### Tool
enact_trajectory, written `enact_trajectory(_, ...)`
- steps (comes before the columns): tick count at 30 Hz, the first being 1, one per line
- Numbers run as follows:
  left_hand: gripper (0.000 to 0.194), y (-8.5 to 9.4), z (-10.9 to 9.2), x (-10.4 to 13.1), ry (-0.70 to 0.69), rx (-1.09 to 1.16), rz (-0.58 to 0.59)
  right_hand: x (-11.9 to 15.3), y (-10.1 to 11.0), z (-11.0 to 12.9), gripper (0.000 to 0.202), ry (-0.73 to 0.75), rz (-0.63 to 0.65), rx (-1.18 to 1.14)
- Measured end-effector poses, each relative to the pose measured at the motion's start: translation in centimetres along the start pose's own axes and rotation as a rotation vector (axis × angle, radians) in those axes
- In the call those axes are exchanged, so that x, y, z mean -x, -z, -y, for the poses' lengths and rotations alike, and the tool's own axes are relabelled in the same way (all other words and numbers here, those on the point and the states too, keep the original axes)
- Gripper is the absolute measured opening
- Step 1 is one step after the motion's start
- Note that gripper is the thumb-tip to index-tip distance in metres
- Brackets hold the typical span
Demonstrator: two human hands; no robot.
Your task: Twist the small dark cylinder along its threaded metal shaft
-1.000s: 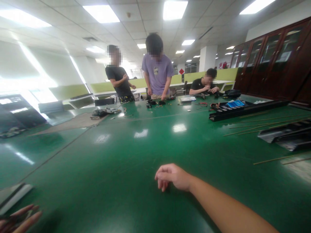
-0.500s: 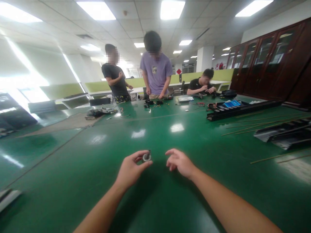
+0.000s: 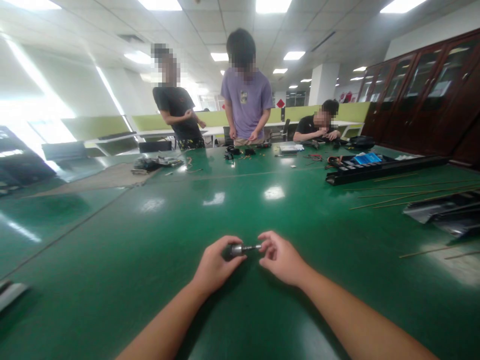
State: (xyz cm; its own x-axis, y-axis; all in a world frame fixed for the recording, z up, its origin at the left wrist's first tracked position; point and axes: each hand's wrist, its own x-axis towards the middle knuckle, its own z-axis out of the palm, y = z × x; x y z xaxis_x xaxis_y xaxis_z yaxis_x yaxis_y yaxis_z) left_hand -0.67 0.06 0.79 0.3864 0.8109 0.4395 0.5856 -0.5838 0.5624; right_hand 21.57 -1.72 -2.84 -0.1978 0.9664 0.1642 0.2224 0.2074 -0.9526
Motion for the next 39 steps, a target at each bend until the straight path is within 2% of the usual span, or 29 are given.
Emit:
enact_trajectory(2,0.021,-0.2,-0.4,-0.1,-0.019,0.013,0.013,0.2,0.0,0.1,0.052,0.004,0.010,0.019)
enact_trajectory(6,0.021,-0.4,-1.0,0.2,-0.063,0.046,0.022,0.4,0.1,0.4,0.043,0.020,0.018,0.076)
enact_trajectory(10,0.023,-0.5,-1.3,0.6,-0.097,0.072,0.035,0.6,0.1,0.9,0.031,0.081,0.000,0.157)
enact_trajectory(15,0.026,-0.6,-1.7,0.7,-0.149,0.104,0.082,0.9,0.1,1.6,0.029,0.172,-0.021,0.176)
enact_trajectory(33,0.025,-0.9,-1.7,0.6,-0.167,0.087,0.047,1.2,0.2,2.3,0.019,0.281,-0.070,0.293)
enact_trajectory(39,0.026,-0.9,-1.5,0.5,-0.176,0.085,0.042,1.2,0.2,2.5,0.014,0.309,-0.051,0.311)
